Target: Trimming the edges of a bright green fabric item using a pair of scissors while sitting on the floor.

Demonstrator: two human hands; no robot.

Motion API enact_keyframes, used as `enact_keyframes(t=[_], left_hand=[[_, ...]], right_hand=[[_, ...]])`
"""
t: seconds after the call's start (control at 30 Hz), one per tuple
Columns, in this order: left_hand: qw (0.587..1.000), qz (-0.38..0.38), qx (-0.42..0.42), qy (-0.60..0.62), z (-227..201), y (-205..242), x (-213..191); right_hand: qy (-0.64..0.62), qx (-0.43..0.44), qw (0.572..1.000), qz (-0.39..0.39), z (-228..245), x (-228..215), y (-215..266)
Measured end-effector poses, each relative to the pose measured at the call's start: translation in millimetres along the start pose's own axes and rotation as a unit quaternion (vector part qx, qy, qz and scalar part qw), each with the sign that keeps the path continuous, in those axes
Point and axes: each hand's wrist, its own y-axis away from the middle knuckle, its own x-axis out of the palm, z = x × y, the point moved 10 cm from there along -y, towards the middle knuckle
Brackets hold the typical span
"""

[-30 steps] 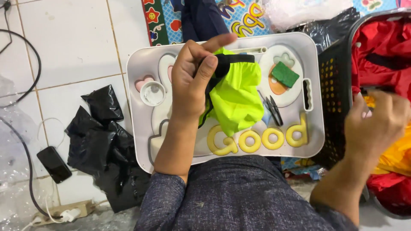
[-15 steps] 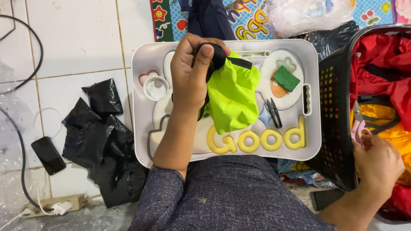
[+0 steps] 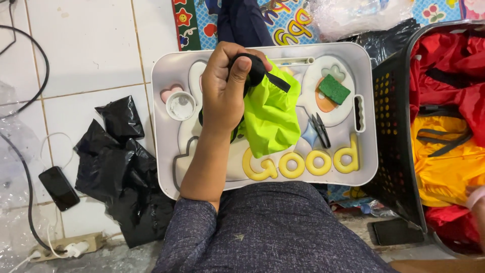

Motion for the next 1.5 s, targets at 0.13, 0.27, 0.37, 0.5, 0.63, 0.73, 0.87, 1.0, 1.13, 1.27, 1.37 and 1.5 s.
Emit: enact_keyframes(t=[0.13, 0.27, 0.37, 0.5, 0.63, 0.73, 0.87, 1.0, 1.13, 1.27, 1.37, 1.5], left_hand=[[1.000, 0.013, 0.004, -0.014, -6, 2, 5], [0.999, 0.010, 0.009, -0.031, -4, 3, 5], [1.000, 0.014, -0.005, -0.016, -2, 3, 6], [0.999, 0.011, 0.000, -0.040, -5, 4, 4], [0.999, 0.029, 0.016, -0.012, -3, 5, 5], [0.998, 0.010, 0.018, -0.053, -1, 8, 1], [0.998, 0.001, 0.013, -0.057, 9, 8, -6], [0.992, 0.007, 0.112, -0.056, -2, 6, -9], [0.991, 0.005, 0.116, -0.068, -5, 6, -10], [0.988, 0.005, 0.129, -0.080, -4, 7, -13], [0.986, -0.008, 0.144, -0.085, -7, 8, -14], [0.984, -0.017, 0.150, -0.092, -10, 7, -14]], right_hand=[[-0.144, -0.194, 0.969, -0.047, 290, 95, 58], [-0.279, -0.236, 0.931, 0.022, 402, 187, 30], [-0.181, -0.353, 0.911, 0.112, 487, 241, 34], [0.005, -0.445, 0.893, 0.066, 547, 267, 49], [0.057, -0.480, 0.873, 0.067, 569, 283, 59], [0.065, -0.490, 0.868, 0.055, 573, 285, 62], [0.064, -0.500, 0.863, 0.047, 579, 282, 63], [0.003, -0.563, 0.826, 0.019, 577, 275, 65], [0.017, -0.577, 0.816, -0.001, 577, 273, 66], [0.011, -0.579, 0.815, -0.001, 579, 273, 68], [0.007, -0.585, 0.811, 0.016, 584, 272, 70], [0.009, -0.588, 0.808, 0.010, 584, 271, 71]])
